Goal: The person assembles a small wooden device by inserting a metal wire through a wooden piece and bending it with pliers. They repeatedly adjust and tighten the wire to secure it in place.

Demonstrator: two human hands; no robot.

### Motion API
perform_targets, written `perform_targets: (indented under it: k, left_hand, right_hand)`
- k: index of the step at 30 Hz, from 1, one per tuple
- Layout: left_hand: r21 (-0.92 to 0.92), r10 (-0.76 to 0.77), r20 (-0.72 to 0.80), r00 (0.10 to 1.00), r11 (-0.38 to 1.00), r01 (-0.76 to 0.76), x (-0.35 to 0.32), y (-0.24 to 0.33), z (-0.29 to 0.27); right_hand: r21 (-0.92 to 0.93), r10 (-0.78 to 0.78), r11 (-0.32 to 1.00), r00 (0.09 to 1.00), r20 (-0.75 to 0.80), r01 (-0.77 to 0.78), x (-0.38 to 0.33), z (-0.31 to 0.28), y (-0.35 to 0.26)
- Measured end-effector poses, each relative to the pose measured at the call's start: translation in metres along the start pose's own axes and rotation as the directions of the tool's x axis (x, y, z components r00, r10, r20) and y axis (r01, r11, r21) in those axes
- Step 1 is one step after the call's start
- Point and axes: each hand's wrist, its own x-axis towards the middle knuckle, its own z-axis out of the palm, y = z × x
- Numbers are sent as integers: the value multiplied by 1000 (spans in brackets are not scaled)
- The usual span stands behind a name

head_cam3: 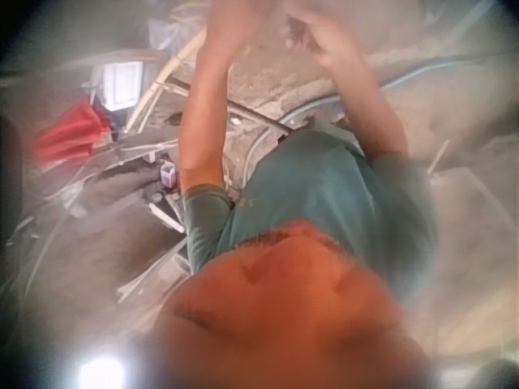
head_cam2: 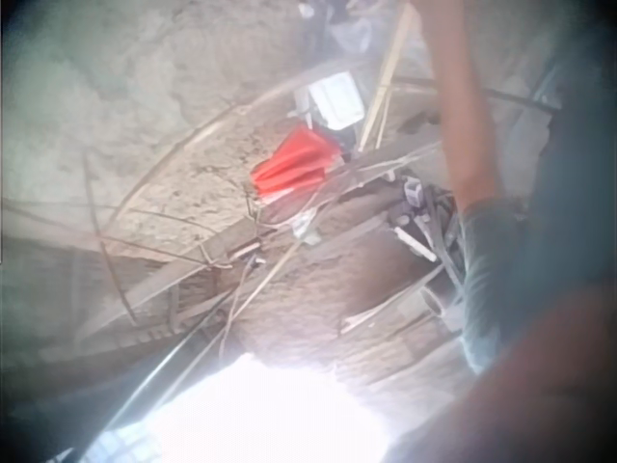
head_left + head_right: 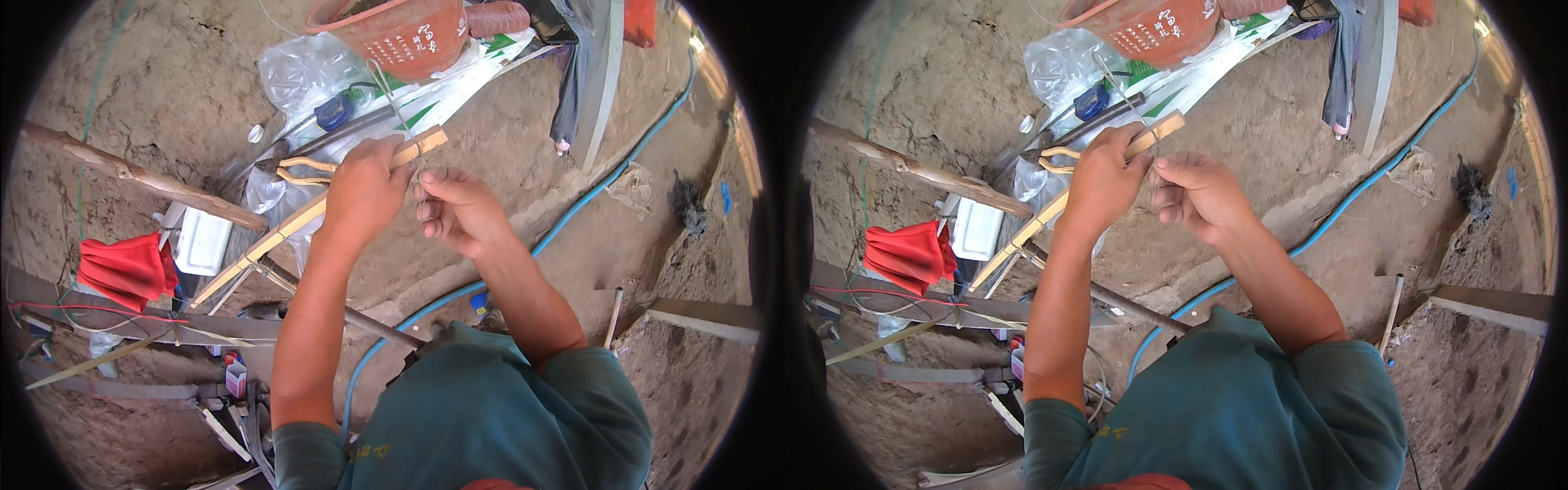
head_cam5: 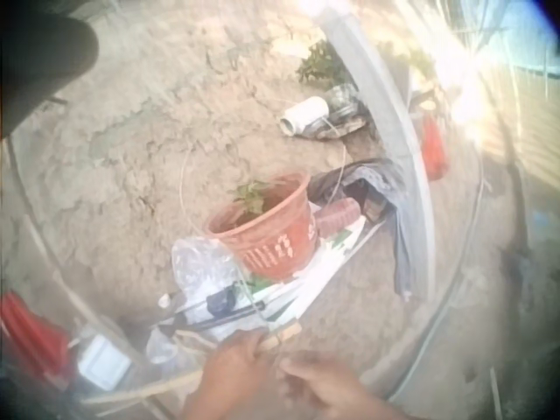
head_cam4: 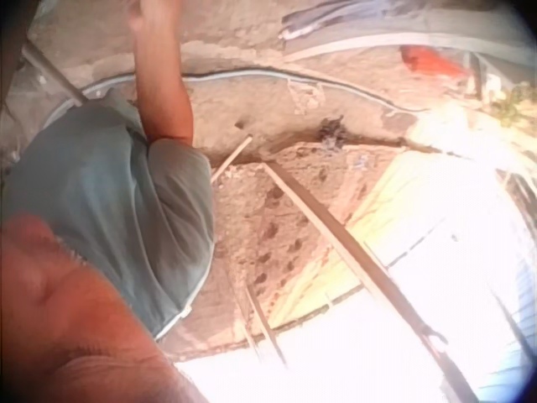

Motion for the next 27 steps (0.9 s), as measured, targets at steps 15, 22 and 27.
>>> perform_targets:
  k: [15, 22, 27]
  left_hand:
    - [2, 25, -21, 999, 1000, -25, -4, 1, -4]
    - [-48, 46, 45, 998, 998, -44, -10, 1, -13]
    - [-133, 59, 134, 989, 990, -42, -11, -1, -22]
  right_hand:
    - [66, 22, 998, 1000, 0, -22, 2, 4, 3]
    - [43, 13, 999, 1000, 22, -14, 2, 0, 2]
    - [49, -31, 998, 999, -9, 31, 0, 4, 6]
